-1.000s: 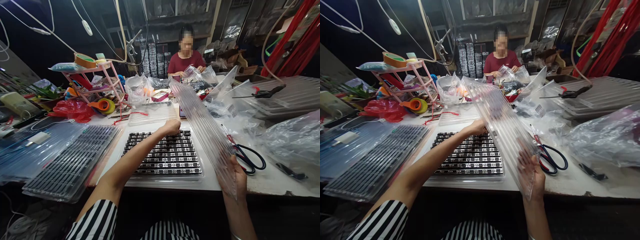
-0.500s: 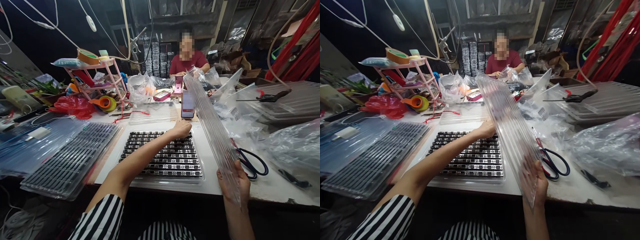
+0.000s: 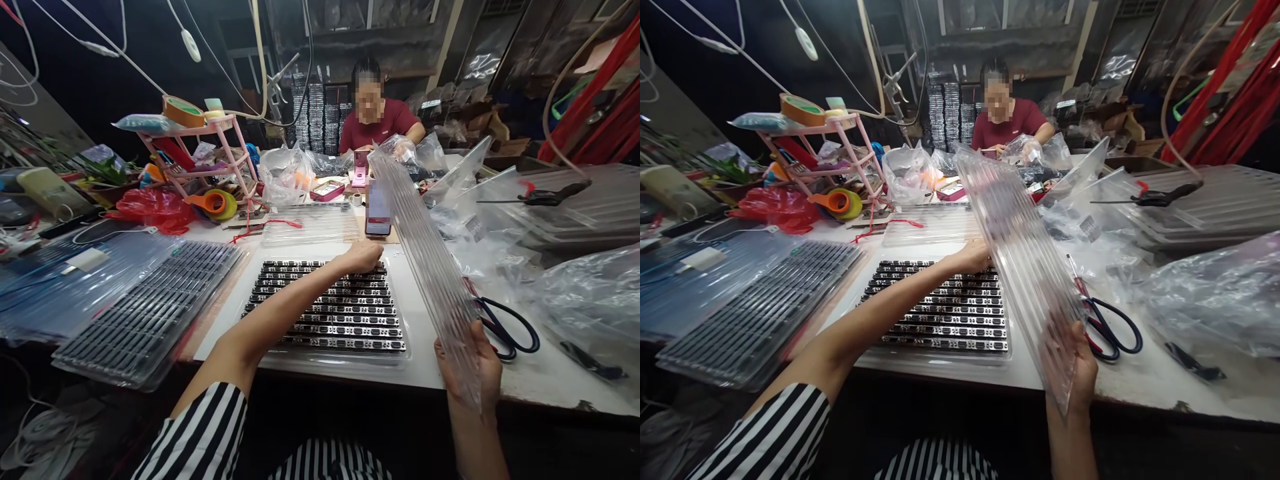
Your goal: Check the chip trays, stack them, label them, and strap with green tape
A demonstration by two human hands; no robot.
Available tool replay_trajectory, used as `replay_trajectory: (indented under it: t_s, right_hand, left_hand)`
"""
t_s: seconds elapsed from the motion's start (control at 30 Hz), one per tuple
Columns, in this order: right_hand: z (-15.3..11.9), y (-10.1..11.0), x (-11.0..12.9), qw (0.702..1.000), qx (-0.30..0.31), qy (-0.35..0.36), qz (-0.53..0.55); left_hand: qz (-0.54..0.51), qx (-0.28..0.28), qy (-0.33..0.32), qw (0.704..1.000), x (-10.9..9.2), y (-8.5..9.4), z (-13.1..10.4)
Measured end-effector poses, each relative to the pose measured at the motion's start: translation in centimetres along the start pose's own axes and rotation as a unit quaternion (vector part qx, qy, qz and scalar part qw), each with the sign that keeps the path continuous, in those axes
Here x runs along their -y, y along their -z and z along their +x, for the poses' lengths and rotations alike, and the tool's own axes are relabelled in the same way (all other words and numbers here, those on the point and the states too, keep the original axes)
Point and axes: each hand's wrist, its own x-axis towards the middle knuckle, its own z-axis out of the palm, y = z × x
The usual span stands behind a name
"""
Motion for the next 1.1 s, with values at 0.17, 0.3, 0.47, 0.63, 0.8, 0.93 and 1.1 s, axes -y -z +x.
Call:
replay_trajectory:
  t_s: [0.17,0.3,0.47,0.63,0.8,0.93,1.1]
  right_hand:
    - [0.3,0.3,-0.1,1.0,-0.002,-0.004,0.021]
    - [0.4,0.4,-0.1,1.0,-0.005,-0.005,0.025]
    - [0.5,0.7,-0.1,1.0,-0.007,-0.005,0.024]
    - [0.7,0.9,-0.1,1.0,0.009,-0.007,0.02]
    - [0.7,0.5,-0.2,1.0,-0.002,-0.011,0.019]
    - [0.6,0.0,-0.2,0.999,-0.022,-0.017,0.019]
    - [0.4,-0.3,-0.3,0.999,-0.025,-0.021,0.012]
  left_hand:
    - [0.021,0.027,0.036,0.999,1.7,0.6,0.0]
    - [0.037,0.062,0.037,0.997,2.5,1.1,-0.6]
    - [0.061,0.07,0.033,0.995,1.6,1.1,-1.5]
    - [0.082,0.073,0.034,0.993,0.7,1.3,-1.5]
    - [0.091,0.062,0.033,0.993,0.4,1.5,-1.9]
    - [0.093,0.038,0.037,0.994,0.3,1.2,-2.3]
    - [0.074,0.045,0.063,0.994,2.3,1.8,-2.6]
